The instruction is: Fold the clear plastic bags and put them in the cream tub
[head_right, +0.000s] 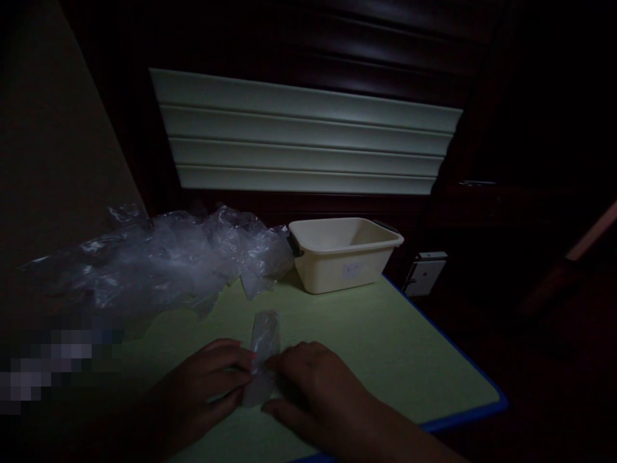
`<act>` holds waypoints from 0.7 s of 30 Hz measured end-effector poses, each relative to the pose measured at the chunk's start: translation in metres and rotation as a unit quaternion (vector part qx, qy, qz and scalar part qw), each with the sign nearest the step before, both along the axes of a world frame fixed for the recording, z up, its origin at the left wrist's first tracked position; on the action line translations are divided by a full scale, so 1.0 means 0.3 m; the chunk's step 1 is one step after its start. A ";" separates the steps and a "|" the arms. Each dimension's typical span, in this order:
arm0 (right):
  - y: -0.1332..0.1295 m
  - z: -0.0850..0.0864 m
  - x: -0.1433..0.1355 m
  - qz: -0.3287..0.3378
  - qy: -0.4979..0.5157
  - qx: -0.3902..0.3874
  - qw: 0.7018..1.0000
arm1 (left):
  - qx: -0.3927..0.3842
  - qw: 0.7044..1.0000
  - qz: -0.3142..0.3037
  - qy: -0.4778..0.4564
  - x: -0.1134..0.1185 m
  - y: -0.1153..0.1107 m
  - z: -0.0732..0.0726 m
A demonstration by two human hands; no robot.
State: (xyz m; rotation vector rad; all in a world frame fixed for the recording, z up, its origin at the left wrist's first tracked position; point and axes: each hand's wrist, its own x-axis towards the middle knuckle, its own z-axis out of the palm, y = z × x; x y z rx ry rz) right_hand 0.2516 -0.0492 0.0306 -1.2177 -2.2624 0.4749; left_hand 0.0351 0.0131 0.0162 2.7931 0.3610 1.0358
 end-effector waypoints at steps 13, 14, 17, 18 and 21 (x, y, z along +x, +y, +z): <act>0.047 -0.015 -0.028 -0.041 0.053 -0.023 0.998 | -0.099 0.995 0.006 -0.015 -0.014 0.017 -0.017; 0.050 -0.015 -0.030 -0.046 0.063 -0.031 0.997 | -0.110 0.994 0.012 -0.016 -0.016 0.020 -0.020; 0.055 -0.011 -0.034 -0.053 0.091 -0.048 0.993 | -0.125 0.992 0.026 -0.008 -0.019 0.023 -0.020; 0.055 -0.009 -0.035 -0.054 0.095 -0.050 0.993 | -0.130 0.991 0.028 -0.004 -0.018 0.022 -0.017; 0.054 -0.003 -0.037 -0.057 0.104 -0.057 0.991 | -0.139 0.990 0.030 0.001 -0.012 0.020 -0.007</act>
